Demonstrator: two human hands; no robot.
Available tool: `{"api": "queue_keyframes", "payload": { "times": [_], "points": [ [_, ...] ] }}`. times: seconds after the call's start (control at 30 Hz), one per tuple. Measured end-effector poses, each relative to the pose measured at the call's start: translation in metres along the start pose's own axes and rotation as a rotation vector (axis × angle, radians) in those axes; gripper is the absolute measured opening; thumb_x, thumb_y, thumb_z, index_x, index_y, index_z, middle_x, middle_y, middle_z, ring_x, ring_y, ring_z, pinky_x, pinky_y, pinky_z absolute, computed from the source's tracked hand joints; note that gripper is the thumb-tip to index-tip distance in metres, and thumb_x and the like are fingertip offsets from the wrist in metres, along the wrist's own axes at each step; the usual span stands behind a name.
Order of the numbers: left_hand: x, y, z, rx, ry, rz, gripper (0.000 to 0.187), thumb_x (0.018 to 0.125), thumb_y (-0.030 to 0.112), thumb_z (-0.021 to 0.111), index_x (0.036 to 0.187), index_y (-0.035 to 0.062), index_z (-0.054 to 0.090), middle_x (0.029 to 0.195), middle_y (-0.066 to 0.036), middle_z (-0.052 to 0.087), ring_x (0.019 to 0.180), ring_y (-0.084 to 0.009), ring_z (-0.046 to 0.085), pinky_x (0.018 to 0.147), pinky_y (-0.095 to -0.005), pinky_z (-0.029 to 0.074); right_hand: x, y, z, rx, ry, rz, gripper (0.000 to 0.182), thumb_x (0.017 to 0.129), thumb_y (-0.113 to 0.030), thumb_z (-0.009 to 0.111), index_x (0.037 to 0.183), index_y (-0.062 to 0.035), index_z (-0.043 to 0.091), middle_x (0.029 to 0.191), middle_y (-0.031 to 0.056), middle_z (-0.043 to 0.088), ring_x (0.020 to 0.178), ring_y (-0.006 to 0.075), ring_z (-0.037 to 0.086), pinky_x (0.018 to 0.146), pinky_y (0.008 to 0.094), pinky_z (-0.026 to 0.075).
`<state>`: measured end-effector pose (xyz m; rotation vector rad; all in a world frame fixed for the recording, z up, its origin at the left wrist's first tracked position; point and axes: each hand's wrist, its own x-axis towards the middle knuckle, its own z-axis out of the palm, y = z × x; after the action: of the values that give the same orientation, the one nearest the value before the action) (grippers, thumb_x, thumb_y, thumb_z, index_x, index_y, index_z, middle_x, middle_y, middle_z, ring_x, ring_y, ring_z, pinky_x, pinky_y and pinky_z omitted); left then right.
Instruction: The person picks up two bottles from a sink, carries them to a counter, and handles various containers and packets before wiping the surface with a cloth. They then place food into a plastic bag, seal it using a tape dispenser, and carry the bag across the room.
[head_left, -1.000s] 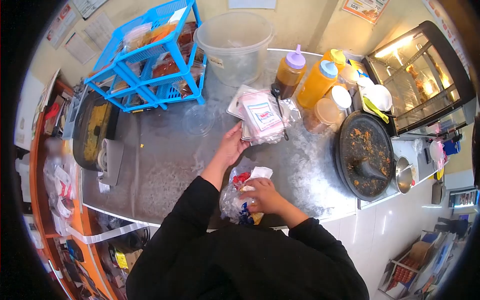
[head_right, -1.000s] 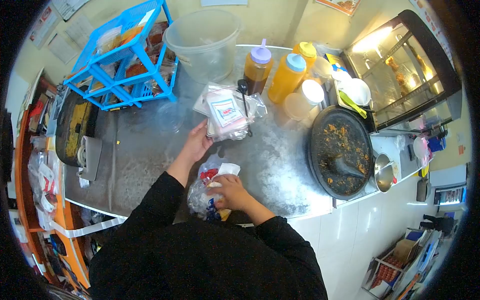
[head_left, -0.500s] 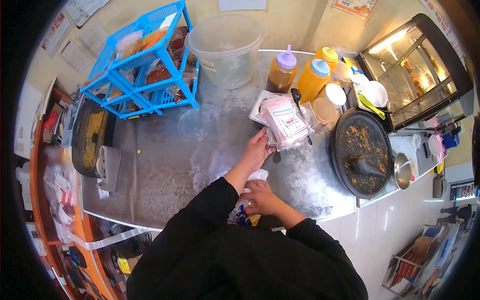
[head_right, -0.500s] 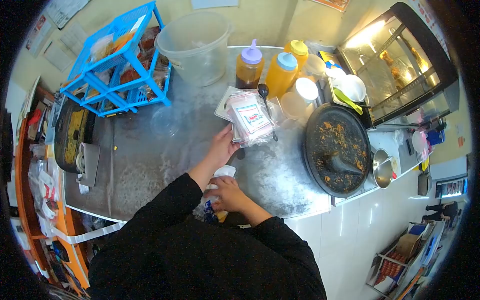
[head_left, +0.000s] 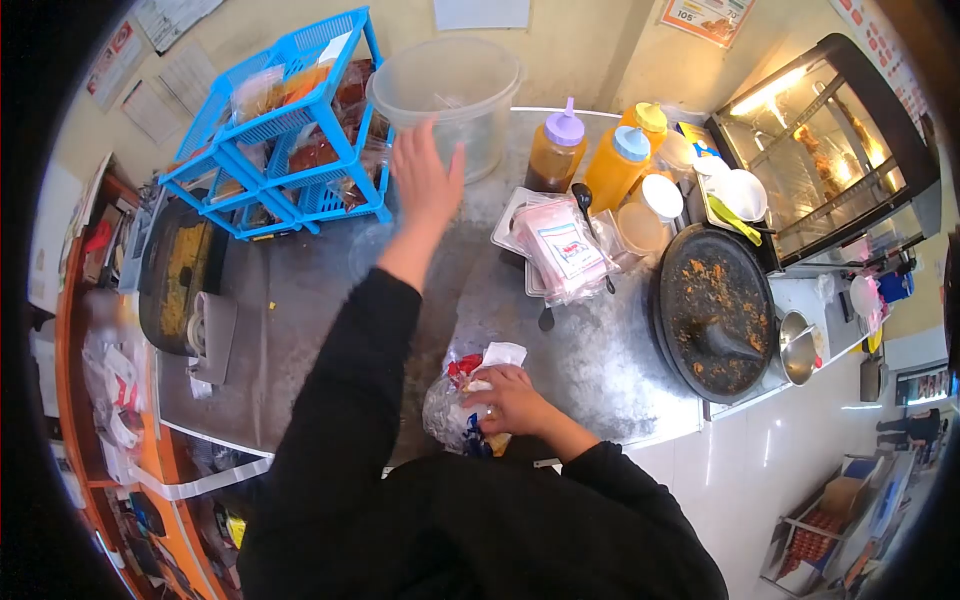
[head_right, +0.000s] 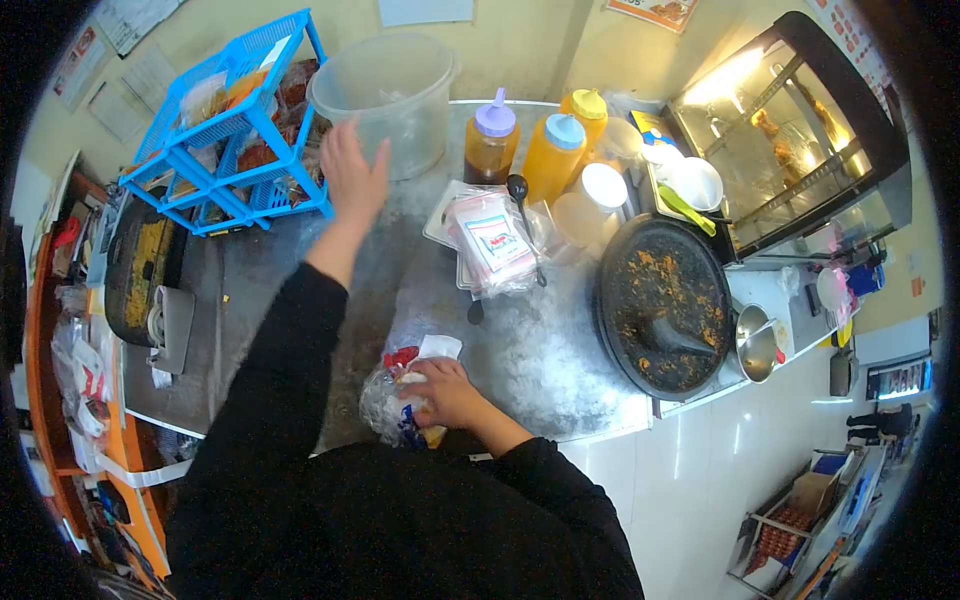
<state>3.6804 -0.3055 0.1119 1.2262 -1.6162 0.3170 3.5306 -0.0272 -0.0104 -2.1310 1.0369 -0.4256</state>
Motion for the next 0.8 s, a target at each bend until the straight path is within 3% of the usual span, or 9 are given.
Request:
{"api": "queue_keyframes", "payload": {
  "times": [0.03,0.13,0.23,0.53,0.63,0.8],
  "points": [
    [0.021,0.001,-0.004,0.106,0.011,0.139,0.049,0.086,0.025,0.066,0.128,0.0062,0.048,0.113,-0.014,0.056,0.11,-0.0336,0.051,0.103,-0.0551,0.033,0.0,0.0,0.001,0.001,0.005,-0.002,0.044,0.064,-0.028,0.077,0.108,-0.0265,0.071,0.13,0.0058,0.052,0.128,0.0304,0.042,0.108,0.0459,0.029],
    [0.036,-0.034,0.012,0.329,-0.373,0.196,0.046,0.087,0.02,0.061,0.131,0.0113,0.051,0.111,-0.009,0.059,0.11,-0.0317,0.052,0.108,-0.0614,0.028,0.001,-0.001,0.0,-0.008,-0.013,0.003,0.044,0.064,-0.027,0.077,0.107,-0.0269,0.071,0.13,0.0057,0.052,0.128,0.0306,0.041,0.108,0.046,0.028],
    [0.039,-0.053,0.002,0.42,-0.516,0.373,0.044,0.086,0.012,0.055,0.13,0.0161,0.055,0.106,-0.004,0.06,0.108,-0.0292,0.054,0.109,-0.0635,0.027,0.002,-0.002,-0.001,0.002,-0.04,0.034,0.044,0.064,-0.028,0.077,0.108,-0.0276,0.071,0.13,0.0059,0.052,0.128,0.0312,0.041,0.108,0.0463,0.028],
    [-0.003,-0.031,-0.076,0.271,-0.507,0.394,0.047,0.083,0.003,0.054,0.128,0.0157,0.058,0.097,-0.004,0.058,0.103,-0.0276,0.054,0.107,-0.0589,0.032,0.001,0.002,0.005,-0.002,-0.007,0.01,0.044,0.065,-0.029,0.076,0.109,-0.0275,0.072,0.13,0.0063,0.053,0.128,0.0318,0.041,0.108,0.0466,0.028],
    [-0.01,-0.025,-0.094,0.248,-0.57,0.306,0.052,0.084,0.006,0.058,0.134,0.0164,0.053,0.106,-0.007,0.058,0.111,-0.0291,0.052,0.108,-0.0599,0.031,0.002,0.001,0.004,-0.025,-0.011,0.008,0.043,0.065,-0.029,0.076,0.108,-0.0269,0.072,0.129,0.0061,0.053,0.128,0.0318,0.041,0.107,0.0464,0.029],
    [-0.029,-0.006,-0.115,0.212,-0.422,0.242,0.061,0.083,0.014,0.068,0.14,0.0128,0.046,0.128,-0.015,0.049,0.122,-0.0338,0.047,0.106,-0.0577,0.032,0.002,-0.001,0.003,-0.02,0.004,0.006,0.042,0.064,-0.029,0.076,0.106,-0.0263,0.072,0.128,0.0057,0.053,0.127,0.0316,0.042,0.106,0.0462,0.029]
  ]
}}
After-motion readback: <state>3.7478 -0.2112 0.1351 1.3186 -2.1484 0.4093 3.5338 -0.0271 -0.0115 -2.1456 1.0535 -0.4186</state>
